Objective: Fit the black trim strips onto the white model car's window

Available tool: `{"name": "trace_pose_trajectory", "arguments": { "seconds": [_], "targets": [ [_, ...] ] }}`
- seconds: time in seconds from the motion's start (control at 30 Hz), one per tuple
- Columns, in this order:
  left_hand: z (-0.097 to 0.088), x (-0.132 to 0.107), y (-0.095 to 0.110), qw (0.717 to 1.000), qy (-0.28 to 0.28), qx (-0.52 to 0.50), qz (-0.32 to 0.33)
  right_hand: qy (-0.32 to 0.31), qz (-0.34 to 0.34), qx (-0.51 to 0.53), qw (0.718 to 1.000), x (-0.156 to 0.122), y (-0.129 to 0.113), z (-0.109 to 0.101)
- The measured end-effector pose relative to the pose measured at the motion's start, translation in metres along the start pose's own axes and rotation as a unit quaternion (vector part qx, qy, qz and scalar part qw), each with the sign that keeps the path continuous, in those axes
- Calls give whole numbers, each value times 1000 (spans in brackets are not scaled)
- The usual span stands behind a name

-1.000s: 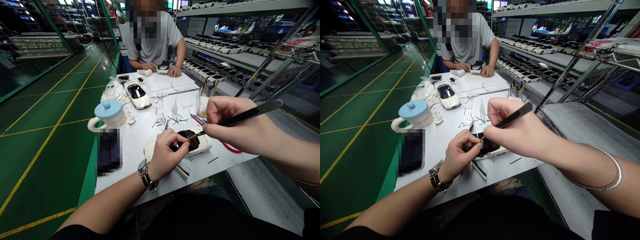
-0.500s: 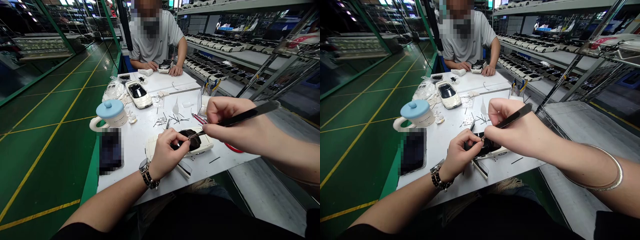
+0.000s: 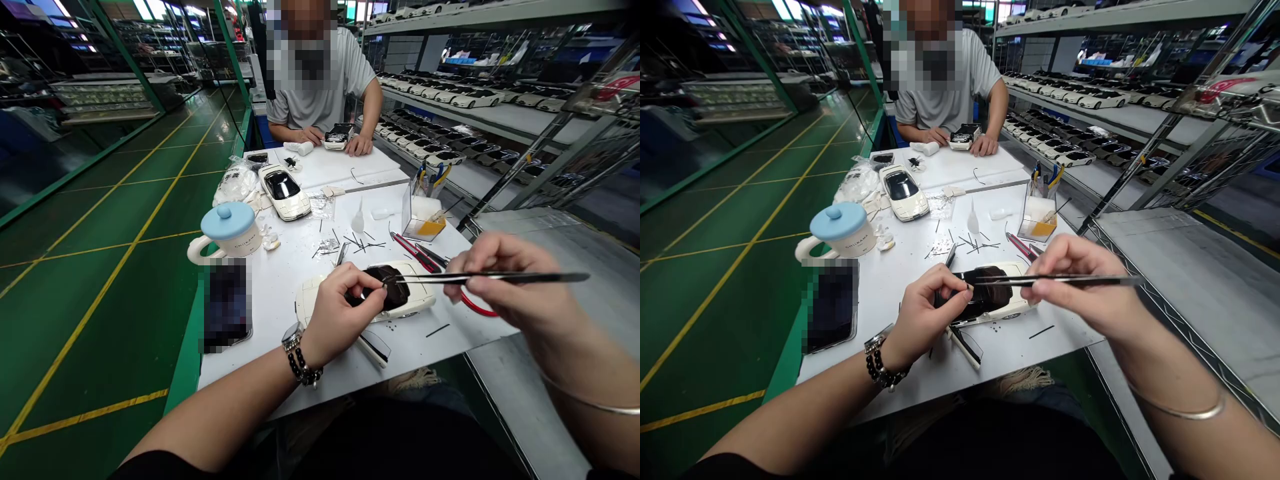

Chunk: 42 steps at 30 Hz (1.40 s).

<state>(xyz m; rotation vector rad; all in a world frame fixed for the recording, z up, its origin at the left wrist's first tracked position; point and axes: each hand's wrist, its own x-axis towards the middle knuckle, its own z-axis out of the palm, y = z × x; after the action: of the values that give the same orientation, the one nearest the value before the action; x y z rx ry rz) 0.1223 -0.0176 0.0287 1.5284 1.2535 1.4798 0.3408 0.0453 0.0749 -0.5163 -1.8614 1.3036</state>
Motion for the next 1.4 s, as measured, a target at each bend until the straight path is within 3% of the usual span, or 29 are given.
{"name": "trace_pose_trajectory", "arguments": {
  "seconds": [0.1, 0.2, 0.57, 1.0, 1.17, 1.27, 1.4],
  "targets": [
    [0, 0, -1, 1000, 2, 2, 2, 1, -40, 40, 998, -11, 25, 7],
    [-1, 0, 0, 1000, -1, 4, 3, 12, -68, 61, 996, -14, 33, 15],
    [-1, 0, 1, 1000, -5, 9, 8, 85, -39, 51, 994, -20, 30, 28],
    [-4, 1, 7, 998, -57, 18, 26, 182, 13, 8, 983, -27, 12, 38],
    [-3, 3, 1, 995, -87, 4, 57, 212, 37, 8, 977, -28, 7, 41],
    [-5, 6, -5, 989, -107, 53, 93, 227, 52, 8, 973, -29, 4, 43],
    [-10, 13, -16, 953, -204, 167, 151, 233, 42, 5, 972, -31, 5, 42]
  ]
}}
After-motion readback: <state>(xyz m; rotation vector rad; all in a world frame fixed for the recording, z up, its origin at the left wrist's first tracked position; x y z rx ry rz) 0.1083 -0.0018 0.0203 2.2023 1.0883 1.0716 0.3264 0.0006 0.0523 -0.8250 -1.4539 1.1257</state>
